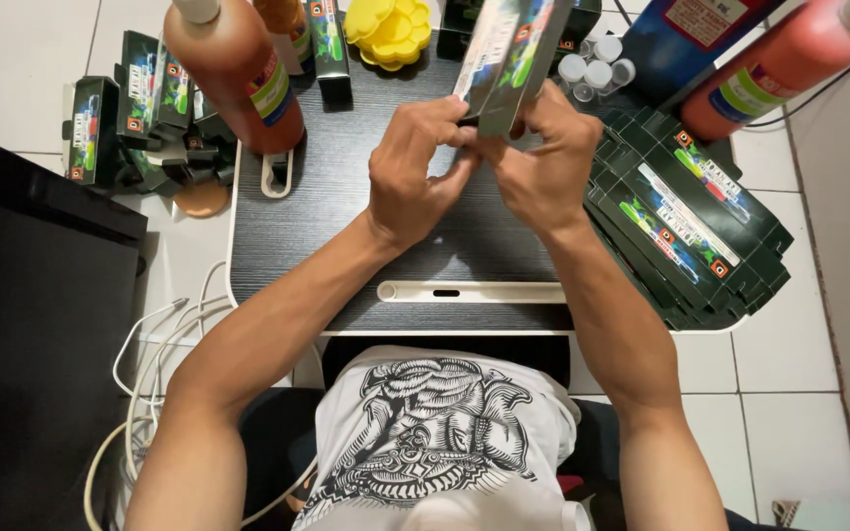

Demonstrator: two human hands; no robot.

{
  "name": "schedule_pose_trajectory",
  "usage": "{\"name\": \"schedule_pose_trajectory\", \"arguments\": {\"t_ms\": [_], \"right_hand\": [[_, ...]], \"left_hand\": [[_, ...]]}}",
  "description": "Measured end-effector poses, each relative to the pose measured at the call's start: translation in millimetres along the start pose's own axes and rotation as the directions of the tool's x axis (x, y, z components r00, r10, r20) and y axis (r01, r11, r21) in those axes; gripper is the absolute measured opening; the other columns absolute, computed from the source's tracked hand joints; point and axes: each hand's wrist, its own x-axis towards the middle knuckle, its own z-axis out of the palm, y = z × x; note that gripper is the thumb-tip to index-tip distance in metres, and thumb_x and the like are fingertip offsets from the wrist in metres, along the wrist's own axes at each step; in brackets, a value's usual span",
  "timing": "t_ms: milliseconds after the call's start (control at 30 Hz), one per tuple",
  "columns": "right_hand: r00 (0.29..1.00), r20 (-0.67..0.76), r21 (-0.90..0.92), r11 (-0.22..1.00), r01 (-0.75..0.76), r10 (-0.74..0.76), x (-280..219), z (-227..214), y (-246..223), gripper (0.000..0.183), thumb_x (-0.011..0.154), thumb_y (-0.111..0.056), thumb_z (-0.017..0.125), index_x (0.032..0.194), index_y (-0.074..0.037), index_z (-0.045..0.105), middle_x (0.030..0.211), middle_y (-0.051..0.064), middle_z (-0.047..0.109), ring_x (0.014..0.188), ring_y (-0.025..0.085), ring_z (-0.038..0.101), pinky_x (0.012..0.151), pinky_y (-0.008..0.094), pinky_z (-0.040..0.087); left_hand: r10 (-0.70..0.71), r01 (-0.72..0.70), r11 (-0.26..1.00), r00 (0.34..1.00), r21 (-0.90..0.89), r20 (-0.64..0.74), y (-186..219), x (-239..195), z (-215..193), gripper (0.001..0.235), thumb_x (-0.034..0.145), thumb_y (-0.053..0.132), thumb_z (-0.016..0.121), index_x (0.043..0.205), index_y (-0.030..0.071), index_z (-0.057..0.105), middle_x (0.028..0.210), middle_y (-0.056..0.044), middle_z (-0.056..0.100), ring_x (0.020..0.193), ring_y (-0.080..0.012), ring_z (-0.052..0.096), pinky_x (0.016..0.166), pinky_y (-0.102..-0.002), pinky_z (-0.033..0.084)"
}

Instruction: The person assembles small rectangular cardboard boxes by folding flat die-cut pieces into shape. They handle multiple boxes one at a time, folding the sides and tabs to form the box structure, then place the finished boxes on the table.

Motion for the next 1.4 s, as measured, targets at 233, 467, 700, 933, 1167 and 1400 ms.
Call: {"name": "schedule_pose_trajectory", "arguments": {"t_ms": [233,467,700,933,1167,1400], "right_hand": [[0.999,0.032,0.001,0.999,0.032,-0.032,-3,3,0,0.022,0.084,-0.005,0.094,0.078,-0.002,0.073,0.08,0.01,0.069,0.069,0.018,0.056,0.056,0.03,0.044],[0.992,0.023,-0.084,0.989,0.122,-0.12,3,5,-3,0.017,0.077,0.008,0.078,0.078,-0.009,0.074,0.071,0.005,0.065,0.069,0.024,0.059,0.058,0.033,0.048],[0.984,0.009,-0.133,0.975,0.177,-0.177,7,2,-12,0.018,0.083,0.009,0.077,0.083,-0.008,0.07,0.077,0.008,0.063,0.071,0.031,0.058,0.068,0.037,0.055],[0.987,-0.011,-0.044,0.986,0.162,-0.163,-9,8,10,0.021,0.079,0.012,0.075,0.079,-0.009,0.073,0.069,0.006,0.064,0.064,0.03,0.057,0.062,0.036,0.052],[0.993,-0.044,-0.034,0.993,0.111,-0.112,-25,20,15,0.02,0.08,0.015,0.071,0.081,-0.005,0.07,0.075,0.008,0.065,0.063,0.03,0.059,0.062,0.038,0.051],[0.982,-0.09,-0.054,0.985,0.165,-0.169,-27,31,36,0.018,0.078,0.012,0.075,0.081,-0.005,0.074,0.076,0.009,0.066,0.058,0.029,0.06,0.058,0.037,0.053]], "left_hand": [[-0.099,0.095,0.991,0.994,-0.096,-0.042,2,-4,2,0.03,0.089,-0.007,0.081,0.107,0.002,0.058,0.106,-0.013,0.068,0.102,-0.0328,0.07,0.092,-0.039,0.056],[-0.07,0.055,0.994,0.983,-0.094,-0.168,-9,-4,15,0.039,0.084,-0.004,0.085,0.115,-0.001,0.06,0.105,-0.018,0.069,0.092,-0.0325,0.072,0.08,-0.036,0.063],[-0.034,0.019,0.997,0.974,-0.068,-0.225,-14,-3,19,0.044,0.073,-0.008,0.085,0.111,-0.008,0.062,0.098,-0.017,0.069,0.084,-0.0348,0.074,0.069,-0.038,0.066],[0.038,-0.031,0.999,0.979,0.04,-0.199,-31,-12,25,0.046,0.079,0.013,0.089,0.113,-0.005,0.064,0.09,-0.01,0.066,0.076,-0.0286,0.068,0.068,-0.039,0.063],[0.046,-0.035,0.997,0.988,0.074,-0.147,-40,-18,24,0.042,0.079,0.017,0.086,0.114,0.0,0.07,0.083,-0.006,0.062,0.071,-0.025,0.06,0.068,-0.04,0.053],[0.005,0.007,0.993,0.994,0.114,-0.11,-49,-26,31,0.041,0.081,0.021,0.084,0.116,0.003,0.071,0.082,-0.009,0.059,0.067,-0.0261,0.057,0.065,-0.041,0.051]]}}
